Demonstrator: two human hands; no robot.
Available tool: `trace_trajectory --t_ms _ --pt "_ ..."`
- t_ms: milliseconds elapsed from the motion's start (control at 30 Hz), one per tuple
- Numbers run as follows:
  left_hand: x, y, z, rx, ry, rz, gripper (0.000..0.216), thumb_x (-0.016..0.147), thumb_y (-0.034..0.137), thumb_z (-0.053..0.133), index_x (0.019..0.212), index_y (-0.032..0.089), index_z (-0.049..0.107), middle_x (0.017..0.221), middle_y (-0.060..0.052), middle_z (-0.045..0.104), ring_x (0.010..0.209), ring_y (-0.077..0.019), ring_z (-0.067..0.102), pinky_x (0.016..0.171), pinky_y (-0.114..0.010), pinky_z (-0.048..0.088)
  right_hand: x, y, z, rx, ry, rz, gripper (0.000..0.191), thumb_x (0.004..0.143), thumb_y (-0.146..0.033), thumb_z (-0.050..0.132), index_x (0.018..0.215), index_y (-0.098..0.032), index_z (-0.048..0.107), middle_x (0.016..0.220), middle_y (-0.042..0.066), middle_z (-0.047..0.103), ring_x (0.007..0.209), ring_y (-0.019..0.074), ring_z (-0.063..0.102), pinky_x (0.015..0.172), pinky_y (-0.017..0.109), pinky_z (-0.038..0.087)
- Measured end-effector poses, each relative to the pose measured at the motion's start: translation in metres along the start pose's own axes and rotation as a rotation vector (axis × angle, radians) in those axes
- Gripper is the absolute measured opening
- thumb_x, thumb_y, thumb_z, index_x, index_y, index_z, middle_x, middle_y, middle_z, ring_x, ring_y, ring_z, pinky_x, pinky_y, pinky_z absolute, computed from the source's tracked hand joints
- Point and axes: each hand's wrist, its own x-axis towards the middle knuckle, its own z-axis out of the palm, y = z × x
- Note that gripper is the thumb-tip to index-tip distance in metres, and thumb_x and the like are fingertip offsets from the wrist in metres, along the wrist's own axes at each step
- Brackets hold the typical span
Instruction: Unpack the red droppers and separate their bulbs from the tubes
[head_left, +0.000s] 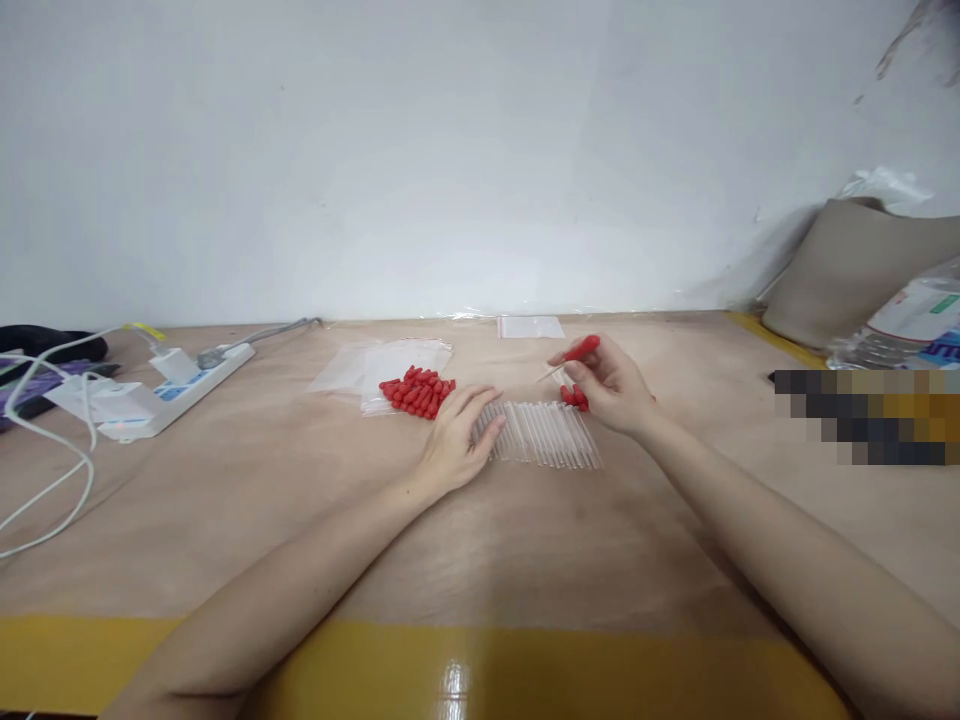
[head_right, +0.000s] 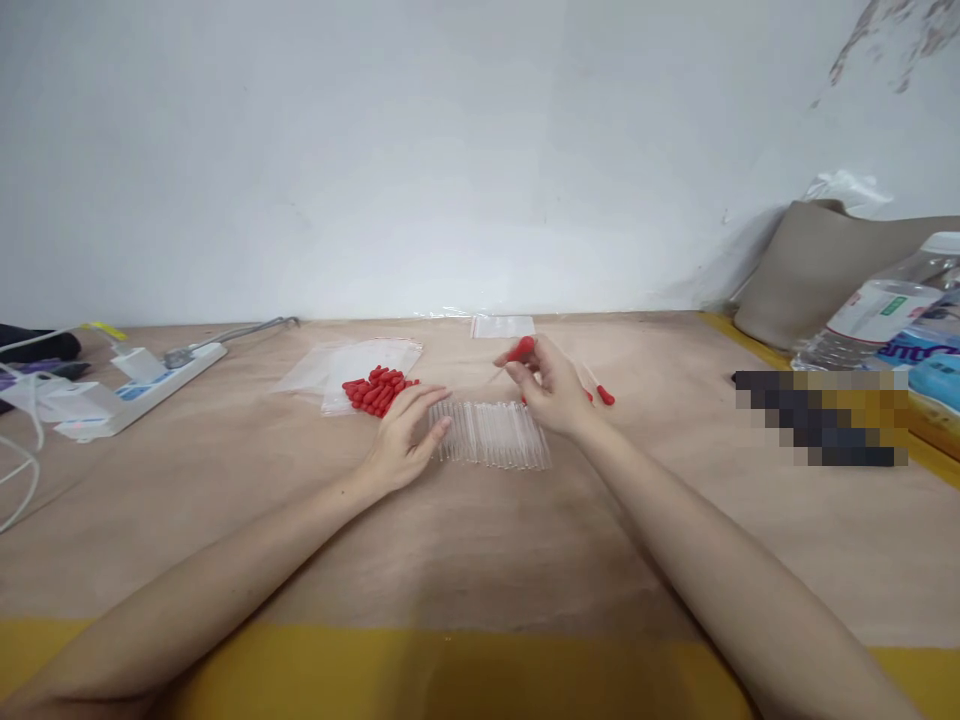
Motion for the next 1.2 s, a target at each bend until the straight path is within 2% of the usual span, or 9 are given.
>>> trace_trajectory --t_ms 133,267,400,500,567,667,867,1000,1200 --pt "0.008 0.001 -0.007 0.134 0.082 0.073 0.032 0.085 0.030 0.048 0.115 0.019 0.050 0.112 -0.008 0.058 0.108 -0.0194 0.049 0.098 -0.040 0.031 -0.014 -0.018 0.035 0.439 -0.106 0.063 0.026 0.076 -0.044 0.055 0.088 -0.022 0.047 0.093 0.005 0.063 0.081 0.0144 0.058 0.073 0.032 0.045" --pt "0.007 -0.005 -0.007 0.186 0.107 0.164 0.017 0.087 0.028 0.048 0.097 0.019 0.059 0.085 -0.002 0.068 0.075 -0.0131 0.059 0.080 -0.032 0.038 -0.020 -0.017 0.043 0.530 -0.202 0.157 0.027 0.071 -0.041 0.061 0.088 -0.022 0.052 0.093 0.004 0.064 0.087 0.0145 0.058 0.078 0.032 0.045" --pt "0.003 -0.015 -0.006 0.328 0.134 0.258 0.014 0.086 0.027 0.050 0.085 0.019 0.061 0.076 -0.001 0.068 0.066 -0.0127 0.057 0.071 -0.030 0.036 -0.019 -0.009 0.034 0.328 -0.227 0.205 0.030 0.069 -0.039 0.064 0.090 -0.019 0.059 0.093 0.005 0.064 0.087 0.0165 0.058 0.078 0.033 0.044" --pt "0.002 -0.018 -0.006 0.401 0.074 0.276 0.016 0.087 0.027 0.047 0.086 0.020 0.061 0.078 -0.001 0.067 0.067 -0.0133 0.057 0.073 -0.031 0.034 -0.019 -0.008 0.032 0.093 -0.275 0.103 0.028 0.074 -0.041 0.057 0.092 -0.019 0.062 0.090 0.004 0.064 0.083 0.0165 0.057 0.074 0.031 0.042" --pt "0.001 -0.017 -0.007 0.426 0.023 0.290 0.017 0.089 0.025 0.044 0.090 0.021 0.061 0.085 -0.002 0.067 0.073 -0.0143 0.057 0.077 -0.033 0.032 -0.020 -0.008 0.034 0.005 -0.333 0.061 0.029 0.079 -0.043 0.050 0.088 -0.019 0.064 0.077 0.001 0.062 0.071 0.0139 0.054 0.065 0.028 0.041" --pt "0.000 -0.015 -0.007 0.447 -0.031 0.330 0.022 0.089 0.019 0.039 0.098 0.023 0.059 0.095 -0.003 0.066 0.078 -0.0152 0.055 0.080 -0.035 0.030 -0.022 -0.011 0.039 0.012 -0.424 0.115 0.038 0.082 -0.047 0.041 0.082 -0.016 0.064 0.057 -0.003 0.050 0.052 0.0091 0.042 0.051 0.023 0.032" --pt "-0.003 -0.011 -0.008 0.488 -0.089 0.322 0.019 0.087 0.026 0.042 0.088 0.024 0.060 0.071 -0.001 0.064 0.067 -0.0155 0.050 0.073 -0.036 0.026 -0.023 -0.015 0.041 0.082 -0.542 0.123 0.042 0.080 -0.051 0.043 0.076 -0.015 0.064 0.053 -0.004 0.044 0.049 0.0076 0.033 0.050 0.023 0.025" --pt "-0.004 -0.008 -0.007 0.442 -0.071 0.254 0.019 0.086 0.027 0.042 0.080 0.022 0.059 0.069 -0.001 0.063 0.069 -0.0163 0.049 0.079 -0.040 0.024 -0.026 -0.018 0.040 -0.288 -0.415 -0.074 0.037 0.086 -0.043 0.040 0.068 -0.020 0.063 0.058 -0.003 0.056 0.058 0.0103 0.043 0.065 0.027 0.025" --pt "-0.002 -0.005 -0.009 0.340 -0.175 0.139 0.028 0.090 0.028 0.034 0.076 0.021 0.058 0.068 -0.001 0.063 0.068 -0.0161 0.048 0.080 -0.040 0.024 -0.032 -0.014 0.040 -0.709 -0.214 -0.372 0.029 0.089 -0.037 0.039 0.083 -0.024 0.065 0.068 0.001 0.065 0.070 0.0135 0.047 0.073 0.034 0.019"
